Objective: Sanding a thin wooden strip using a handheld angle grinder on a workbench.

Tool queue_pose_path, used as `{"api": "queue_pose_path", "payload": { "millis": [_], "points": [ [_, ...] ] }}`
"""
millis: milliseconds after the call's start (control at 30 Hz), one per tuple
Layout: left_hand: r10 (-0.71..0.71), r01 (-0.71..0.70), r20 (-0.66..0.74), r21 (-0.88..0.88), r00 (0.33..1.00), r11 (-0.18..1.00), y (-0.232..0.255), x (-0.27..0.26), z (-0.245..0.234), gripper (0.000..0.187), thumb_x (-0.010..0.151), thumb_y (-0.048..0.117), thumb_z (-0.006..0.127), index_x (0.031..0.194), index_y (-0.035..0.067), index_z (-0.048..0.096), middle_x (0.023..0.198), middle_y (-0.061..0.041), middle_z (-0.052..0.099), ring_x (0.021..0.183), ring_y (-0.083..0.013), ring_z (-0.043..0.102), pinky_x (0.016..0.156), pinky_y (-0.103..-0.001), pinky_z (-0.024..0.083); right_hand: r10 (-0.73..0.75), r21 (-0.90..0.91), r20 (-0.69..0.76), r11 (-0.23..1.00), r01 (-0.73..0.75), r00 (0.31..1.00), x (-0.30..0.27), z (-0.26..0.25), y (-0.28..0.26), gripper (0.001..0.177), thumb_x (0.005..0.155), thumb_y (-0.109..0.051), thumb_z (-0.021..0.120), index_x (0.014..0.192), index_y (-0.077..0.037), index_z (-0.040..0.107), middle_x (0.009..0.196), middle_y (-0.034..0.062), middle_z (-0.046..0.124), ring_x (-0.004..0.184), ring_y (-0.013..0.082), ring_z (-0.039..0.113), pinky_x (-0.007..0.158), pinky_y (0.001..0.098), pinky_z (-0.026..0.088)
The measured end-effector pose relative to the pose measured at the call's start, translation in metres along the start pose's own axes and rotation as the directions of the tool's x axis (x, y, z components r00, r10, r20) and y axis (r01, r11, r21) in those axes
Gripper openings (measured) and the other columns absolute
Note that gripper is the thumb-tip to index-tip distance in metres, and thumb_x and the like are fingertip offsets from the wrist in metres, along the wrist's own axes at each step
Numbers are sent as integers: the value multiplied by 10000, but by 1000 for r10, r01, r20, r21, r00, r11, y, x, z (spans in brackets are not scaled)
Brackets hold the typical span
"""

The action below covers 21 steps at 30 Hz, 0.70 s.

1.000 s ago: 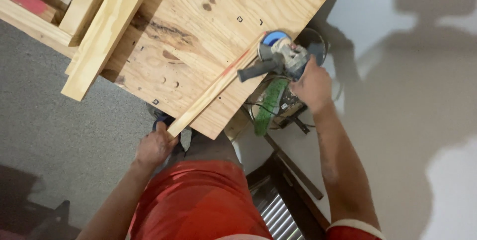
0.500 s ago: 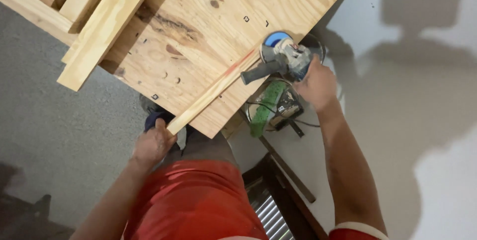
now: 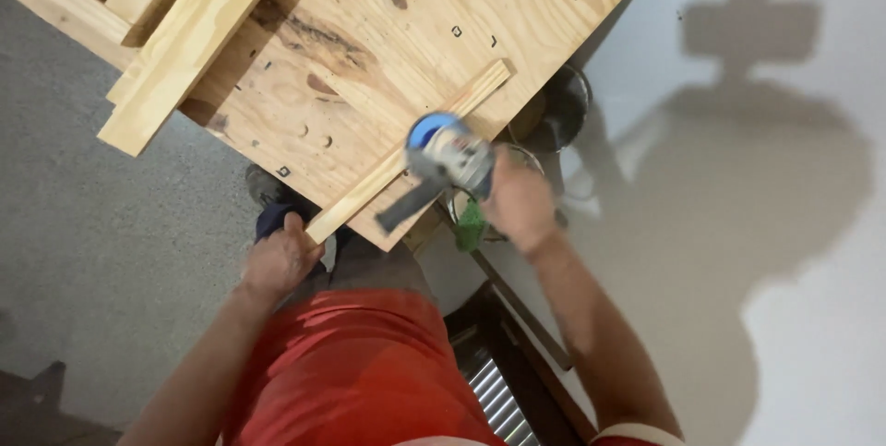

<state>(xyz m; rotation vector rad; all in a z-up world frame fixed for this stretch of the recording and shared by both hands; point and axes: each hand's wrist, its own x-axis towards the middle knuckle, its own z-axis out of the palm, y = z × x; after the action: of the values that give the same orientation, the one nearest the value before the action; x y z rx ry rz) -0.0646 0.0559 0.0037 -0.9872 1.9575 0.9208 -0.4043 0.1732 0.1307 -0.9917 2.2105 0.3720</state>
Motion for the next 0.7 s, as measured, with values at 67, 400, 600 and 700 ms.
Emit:
{"api": "queue_pose_path", "payload": {
  "millis": [67, 400, 600, 700],
  "points": [
    [4, -4, 4, 9, 1000, 1000, 1, -1, 0, 529, 930, 583, 512, 1183, 131, 407, 1058, -211, 710, 1038, -473, 728, 939, -536, 591, -72, -30, 38, 997, 73, 997, -6, 5, -9, 758, 783, -159, 776, 1425, 64, 441, 1073, 259, 708, 992, 425, 728, 869, 524, 591],
    [-10, 10, -22, 3, 1000, 1000, 3, -5, 3, 539, 915, 593, 546, 1167, 134, 421, 1009, -191, 709, 999, -459, 738, 904, -524, 600, 144, 102, -117, 986, -132, 983, 24, -28, 36, 719, 821, -162, 787, 1386, 107, 435, 1018, 301, 678, 955, 466, 711, 789, 549, 590],
    [-16, 16, -28, -6, 999, 1000, -5, 8, 13, 552, 906, 612, 529, 1163, 136, 421, 1010, -198, 720, 995, -471, 738, 905, -533, 601, 25, -12, 8, 1000, -25, 1000, 5, -8, -4, 788, 763, -191, 853, 1392, 62, 453, 1075, 255, 696, 1035, 435, 706, 886, 555, 584],
    [-31, 31, -5, 2, 1000, 1000, 3, -1, 9, 533, 910, 598, 542, 1151, 138, 421, 1014, -194, 721, 998, -463, 740, 907, -526, 600, 83, 41, -18, 996, -83, 996, 14, -19, 18, 748, 809, -192, 819, 1394, 72, 436, 1085, 277, 696, 1049, 445, 700, 904, 569, 566]
  ]
}}
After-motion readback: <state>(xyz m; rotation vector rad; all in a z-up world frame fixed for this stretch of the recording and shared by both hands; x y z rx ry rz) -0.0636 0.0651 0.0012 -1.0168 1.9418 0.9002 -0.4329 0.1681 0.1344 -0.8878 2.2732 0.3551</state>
